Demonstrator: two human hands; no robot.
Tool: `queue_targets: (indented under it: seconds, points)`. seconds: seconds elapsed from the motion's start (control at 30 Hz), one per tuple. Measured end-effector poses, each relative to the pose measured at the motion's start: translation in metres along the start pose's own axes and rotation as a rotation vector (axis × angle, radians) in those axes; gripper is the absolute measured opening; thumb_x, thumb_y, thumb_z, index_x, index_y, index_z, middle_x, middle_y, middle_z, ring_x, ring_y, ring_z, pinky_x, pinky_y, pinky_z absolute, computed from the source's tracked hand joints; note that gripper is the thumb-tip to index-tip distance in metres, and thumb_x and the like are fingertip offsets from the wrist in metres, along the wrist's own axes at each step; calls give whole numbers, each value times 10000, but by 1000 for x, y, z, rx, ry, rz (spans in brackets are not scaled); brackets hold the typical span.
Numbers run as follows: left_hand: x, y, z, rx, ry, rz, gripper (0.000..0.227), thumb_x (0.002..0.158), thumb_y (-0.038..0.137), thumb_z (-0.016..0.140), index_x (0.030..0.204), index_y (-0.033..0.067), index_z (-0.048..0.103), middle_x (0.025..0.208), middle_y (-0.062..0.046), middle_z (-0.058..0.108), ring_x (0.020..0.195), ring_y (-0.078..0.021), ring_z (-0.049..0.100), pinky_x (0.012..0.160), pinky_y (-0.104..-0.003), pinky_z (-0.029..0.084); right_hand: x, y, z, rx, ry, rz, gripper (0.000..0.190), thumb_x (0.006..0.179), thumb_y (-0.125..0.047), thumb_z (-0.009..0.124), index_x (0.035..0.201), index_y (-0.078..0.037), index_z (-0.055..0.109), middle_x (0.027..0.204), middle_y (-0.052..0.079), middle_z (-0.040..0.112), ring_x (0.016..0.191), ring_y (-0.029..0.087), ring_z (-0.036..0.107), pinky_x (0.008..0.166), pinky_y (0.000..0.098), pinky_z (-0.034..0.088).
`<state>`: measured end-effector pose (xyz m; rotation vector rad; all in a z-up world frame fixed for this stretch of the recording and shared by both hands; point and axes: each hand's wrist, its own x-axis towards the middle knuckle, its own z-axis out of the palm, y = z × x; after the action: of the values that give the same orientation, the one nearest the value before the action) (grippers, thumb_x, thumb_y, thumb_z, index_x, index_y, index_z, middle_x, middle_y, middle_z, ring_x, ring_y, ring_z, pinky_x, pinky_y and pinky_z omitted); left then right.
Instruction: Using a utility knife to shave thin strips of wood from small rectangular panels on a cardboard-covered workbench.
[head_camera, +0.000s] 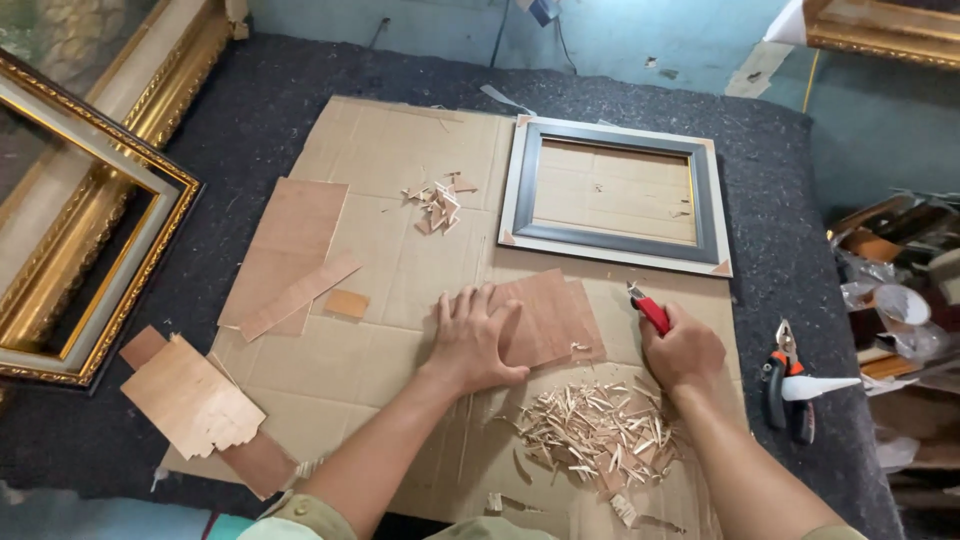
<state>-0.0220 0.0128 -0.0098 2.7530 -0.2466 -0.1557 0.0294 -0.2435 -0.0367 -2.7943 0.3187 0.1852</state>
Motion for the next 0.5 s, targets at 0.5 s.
queue_targets:
  seconds: [0.5]
  points:
    - [-9,-8,19,40,174,120,741,656,647,543,1247,214,434,1284,-99,397,1202,-338,330,949,-664,185,-11,-32,-25,152,-13,148,385,806,-509,411,891,-160,550,826,172,620,890,335,599,757,427,444]
